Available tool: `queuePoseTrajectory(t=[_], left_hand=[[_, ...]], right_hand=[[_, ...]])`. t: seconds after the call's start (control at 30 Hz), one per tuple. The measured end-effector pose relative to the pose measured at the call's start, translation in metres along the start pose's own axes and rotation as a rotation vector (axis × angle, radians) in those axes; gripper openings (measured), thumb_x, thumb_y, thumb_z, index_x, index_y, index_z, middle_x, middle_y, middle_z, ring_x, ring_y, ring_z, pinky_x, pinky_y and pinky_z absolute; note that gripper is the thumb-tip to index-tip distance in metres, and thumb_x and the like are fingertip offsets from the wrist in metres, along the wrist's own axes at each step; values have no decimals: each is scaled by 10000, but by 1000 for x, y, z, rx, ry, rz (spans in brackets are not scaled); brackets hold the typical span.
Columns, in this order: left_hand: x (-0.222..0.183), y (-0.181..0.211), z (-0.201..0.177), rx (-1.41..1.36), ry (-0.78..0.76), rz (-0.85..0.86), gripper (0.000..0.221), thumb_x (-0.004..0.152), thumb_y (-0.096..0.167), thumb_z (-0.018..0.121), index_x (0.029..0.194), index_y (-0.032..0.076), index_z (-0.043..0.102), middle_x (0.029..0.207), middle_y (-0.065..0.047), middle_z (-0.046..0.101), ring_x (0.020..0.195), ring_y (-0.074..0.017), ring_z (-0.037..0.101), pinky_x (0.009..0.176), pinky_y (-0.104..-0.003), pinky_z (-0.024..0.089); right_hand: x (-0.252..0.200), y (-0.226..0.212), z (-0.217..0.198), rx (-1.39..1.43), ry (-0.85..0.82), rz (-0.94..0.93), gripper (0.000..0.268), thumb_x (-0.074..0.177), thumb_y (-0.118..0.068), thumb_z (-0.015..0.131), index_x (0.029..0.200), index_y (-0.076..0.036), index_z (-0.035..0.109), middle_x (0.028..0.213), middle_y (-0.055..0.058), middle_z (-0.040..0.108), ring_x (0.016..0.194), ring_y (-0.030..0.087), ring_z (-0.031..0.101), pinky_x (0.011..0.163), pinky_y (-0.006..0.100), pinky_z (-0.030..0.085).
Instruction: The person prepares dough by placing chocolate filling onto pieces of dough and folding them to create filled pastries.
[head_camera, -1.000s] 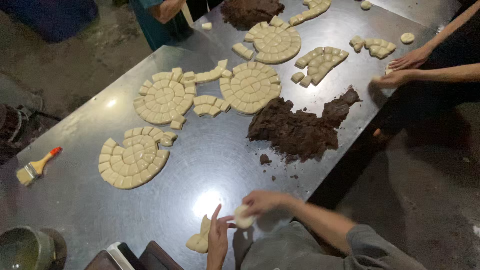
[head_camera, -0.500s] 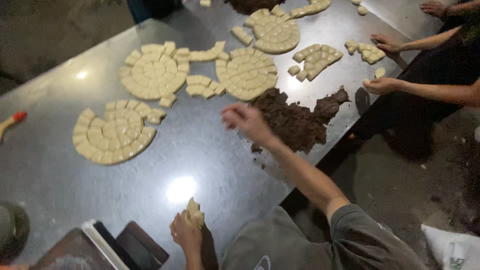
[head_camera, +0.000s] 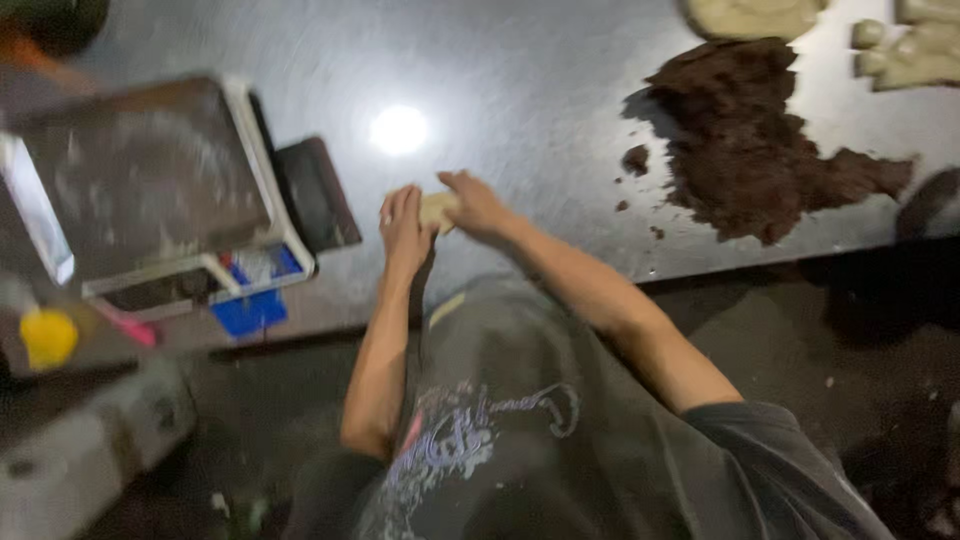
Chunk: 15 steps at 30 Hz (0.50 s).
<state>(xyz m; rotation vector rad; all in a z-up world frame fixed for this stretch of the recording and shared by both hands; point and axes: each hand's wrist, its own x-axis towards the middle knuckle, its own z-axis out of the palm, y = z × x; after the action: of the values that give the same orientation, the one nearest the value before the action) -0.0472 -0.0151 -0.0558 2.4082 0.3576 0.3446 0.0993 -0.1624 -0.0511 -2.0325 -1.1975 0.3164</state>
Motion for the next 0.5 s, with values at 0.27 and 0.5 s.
queuePoseTrajectory(t=[0.27, 0.5], left_hand=[[3, 32, -9, 96, -108, -89, 694, 830, 215, 825, 1453, 99, 541, 1585, -151, 396, 1472, -391, 298, 1190, -649, 161], [1, 56, 28, 168, -170, -245, 908, 883, 300, 801, 1603, 92, 288, 1682, -208, 141, 1532, -499, 23, 1156, -723, 40]], right_hand=[[-64, -26, -96, 365, -389, 676, 349, 816, -274, 790, 1075, -52, 716, 967, 141, 688, 861, 264, 624, 751, 415, 506], [-59, -32, -47, 143, -50, 555, 490, 876, -437, 794, 1161, -56, 677, 1046, 196, 708, 962, 395, 610, 830, 503, 473]])
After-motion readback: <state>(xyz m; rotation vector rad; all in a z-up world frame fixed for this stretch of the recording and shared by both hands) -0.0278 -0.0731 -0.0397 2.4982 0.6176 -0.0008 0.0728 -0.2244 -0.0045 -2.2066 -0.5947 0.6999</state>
